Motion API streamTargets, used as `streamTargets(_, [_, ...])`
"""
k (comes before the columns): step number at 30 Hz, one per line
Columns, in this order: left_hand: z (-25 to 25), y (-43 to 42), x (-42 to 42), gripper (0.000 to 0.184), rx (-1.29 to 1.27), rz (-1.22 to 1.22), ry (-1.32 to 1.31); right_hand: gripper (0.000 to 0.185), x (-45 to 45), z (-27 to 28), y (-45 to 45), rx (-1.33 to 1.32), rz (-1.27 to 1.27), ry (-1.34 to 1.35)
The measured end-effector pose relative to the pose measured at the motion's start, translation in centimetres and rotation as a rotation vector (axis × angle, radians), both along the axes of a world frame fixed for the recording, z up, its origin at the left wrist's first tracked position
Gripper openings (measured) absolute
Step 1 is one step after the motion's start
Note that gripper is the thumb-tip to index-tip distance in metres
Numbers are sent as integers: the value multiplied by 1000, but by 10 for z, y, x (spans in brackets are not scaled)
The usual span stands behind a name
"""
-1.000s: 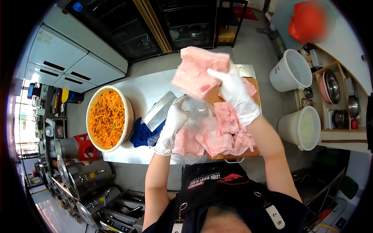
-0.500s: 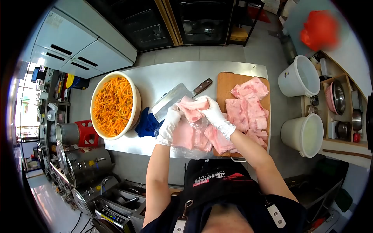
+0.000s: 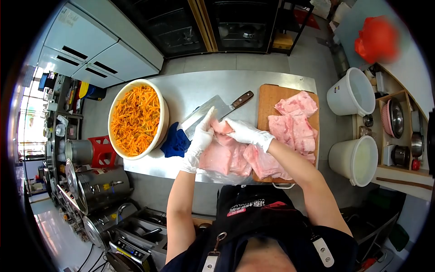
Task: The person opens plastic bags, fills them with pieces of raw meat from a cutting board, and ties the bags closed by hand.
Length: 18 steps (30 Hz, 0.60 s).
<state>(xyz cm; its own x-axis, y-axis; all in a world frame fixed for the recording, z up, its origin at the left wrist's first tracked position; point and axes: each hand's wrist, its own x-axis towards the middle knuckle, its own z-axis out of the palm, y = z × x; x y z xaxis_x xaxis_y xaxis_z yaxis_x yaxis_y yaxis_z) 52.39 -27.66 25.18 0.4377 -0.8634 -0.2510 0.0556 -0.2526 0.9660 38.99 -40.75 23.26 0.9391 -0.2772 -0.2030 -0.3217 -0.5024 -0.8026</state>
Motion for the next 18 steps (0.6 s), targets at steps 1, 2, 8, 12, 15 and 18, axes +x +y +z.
streamTargets(1, [-25,3,5,72,-150,-46,-116,30,2,3,2,-34,19,38])
streamTargets(2, [-32,3,7,69,-151,-16,-377,30,3,7,4,-68,39,75])
streamTargets(8, [-18,0,14,30,261,193,-876,26,13,5,9,-203,102,-78])
streamTargets(12, [-41,-4,36,10,267,148,-1097,30,15,5,13,-384,117,-293])
streamTargets(15, [-5,-9,21,9,-34,240,-1131,33,22,7,13,-479,230,-138])
streamTargets(18, [17,-11,6,6,-74,341,-123,31,24,1,11,-439,224,-32])
